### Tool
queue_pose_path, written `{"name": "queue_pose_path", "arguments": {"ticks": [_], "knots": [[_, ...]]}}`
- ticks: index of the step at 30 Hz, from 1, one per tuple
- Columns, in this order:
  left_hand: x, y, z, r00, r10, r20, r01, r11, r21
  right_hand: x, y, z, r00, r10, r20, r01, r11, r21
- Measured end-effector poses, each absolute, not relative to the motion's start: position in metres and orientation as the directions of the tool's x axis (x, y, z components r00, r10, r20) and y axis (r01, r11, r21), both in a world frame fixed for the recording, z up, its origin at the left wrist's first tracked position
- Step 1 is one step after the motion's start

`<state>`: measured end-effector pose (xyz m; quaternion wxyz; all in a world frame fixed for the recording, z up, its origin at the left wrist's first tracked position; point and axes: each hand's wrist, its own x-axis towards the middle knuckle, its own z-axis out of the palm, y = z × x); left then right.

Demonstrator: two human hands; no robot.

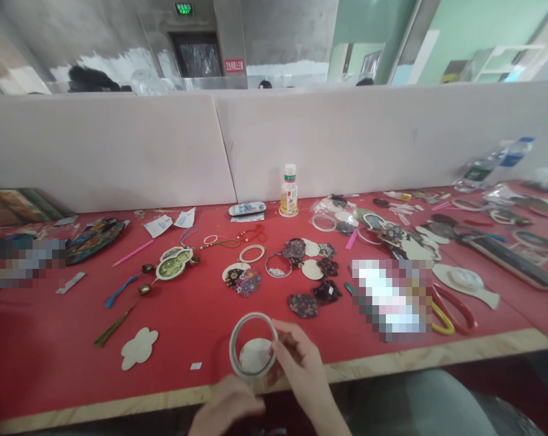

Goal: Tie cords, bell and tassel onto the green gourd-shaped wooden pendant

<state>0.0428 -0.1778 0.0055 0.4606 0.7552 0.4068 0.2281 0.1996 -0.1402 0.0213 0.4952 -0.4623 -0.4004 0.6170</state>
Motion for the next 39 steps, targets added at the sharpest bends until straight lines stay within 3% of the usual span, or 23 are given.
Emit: {"name": "queue_pose_path", "arguments": {"ticks": [2,4,9,15,18,27,34,39], "knots": [[0.028,-0.169,0.008,0.318,0.942,0.111,0.564,-0.282,0.776,0.191,-0.145,0.022,-0.121,0.98,-0.157,-0.214,-0.18,-0.96],[0.018,-0.161,0.008,0.137,0.964,0.228,0.711,-0.256,0.656,0.183,-0.151,0.024,-0.153,0.981,-0.117,-0.196,-0.147,-0.97],[0.011,-0.163,0.009,0.21,0.965,0.157,0.705,-0.261,0.659,0.184,-0.156,0.025,-0.218,0.975,-0.039,-0.106,-0.064,-0.992],[0.006,-0.168,0.016,0.199,0.97,0.138,0.668,-0.237,0.706,0.201,-0.146,0.03,-0.228,0.961,0.159,0.225,0.211,-0.951],[0.007,-0.164,0.018,0.198,0.969,0.15,0.648,-0.244,0.721,0.203,-0.142,0.031,-0.213,0.959,0.188,0.321,0.251,-0.913],[0.014,-0.164,0.021,0.147,0.983,0.112,0.647,-0.181,0.74,0.197,-0.146,0.031,-0.146,0.984,0.102,0.311,0.144,-0.939],[0.02,-0.165,0.02,0.127,0.986,0.108,0.678,-0.166,0.716,0.191,-0.149,0.025,-0.052,0.971,0.234,0.371,0.236,-0.898],[0.019,-0.166,0.019,0.153,0.976,0.158,0.68,-0.22,0.7,0.19,-0.149,0.022,-0.005,0.978,0.21,0.244,0.205,-0.948]]}}
